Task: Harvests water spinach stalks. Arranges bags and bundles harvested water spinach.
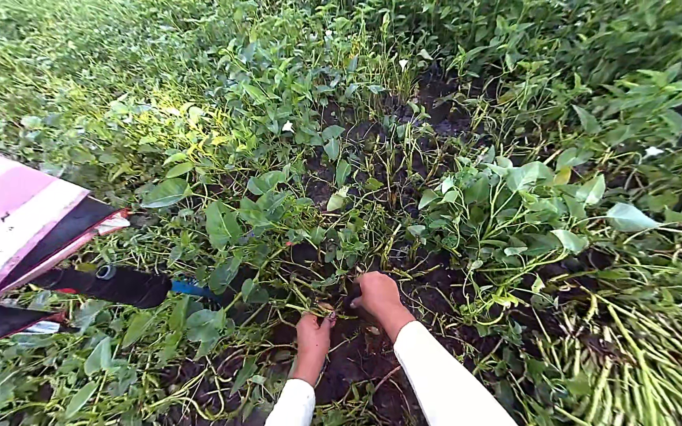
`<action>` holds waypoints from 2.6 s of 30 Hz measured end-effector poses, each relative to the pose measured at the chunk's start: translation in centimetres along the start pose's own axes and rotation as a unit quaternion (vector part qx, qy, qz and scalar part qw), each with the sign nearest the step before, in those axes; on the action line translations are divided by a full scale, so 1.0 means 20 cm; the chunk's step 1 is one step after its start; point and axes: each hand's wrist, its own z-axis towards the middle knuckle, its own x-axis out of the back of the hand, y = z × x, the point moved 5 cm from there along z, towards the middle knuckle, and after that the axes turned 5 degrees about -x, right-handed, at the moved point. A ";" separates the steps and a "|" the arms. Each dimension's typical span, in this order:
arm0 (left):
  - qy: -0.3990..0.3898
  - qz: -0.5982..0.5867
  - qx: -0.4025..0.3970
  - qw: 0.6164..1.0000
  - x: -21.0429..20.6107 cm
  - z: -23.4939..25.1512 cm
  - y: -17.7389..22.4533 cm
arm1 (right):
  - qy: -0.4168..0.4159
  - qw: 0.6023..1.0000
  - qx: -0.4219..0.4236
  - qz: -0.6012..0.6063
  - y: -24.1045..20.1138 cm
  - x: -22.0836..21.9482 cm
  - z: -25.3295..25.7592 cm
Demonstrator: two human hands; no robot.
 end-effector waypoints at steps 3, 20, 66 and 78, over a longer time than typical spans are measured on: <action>-0.006 0.112 -0.083 0.990 -0.04 0.02 -0.02 | -0.004 1.000 0.004 -0.003 0.01 0.01 0.02; -0.045 0.281 -0.069 0.956 -0.20 -0.02 -0.08 | -0.066 0.996 0.017 -0.054 0.02 -0.05 -0.06; -0.404 0.349 -0.128 0.836 -0.86 -0.45 0.09 | 0.166 0.954 -0.112 0.225 0.68 0.07 -1.31; -0.466 0.298 -0.260 0.791 -0.75 -0.58 0.06 | 0.110 0.959 -0.229 0.127 0.73 0.08 -1.13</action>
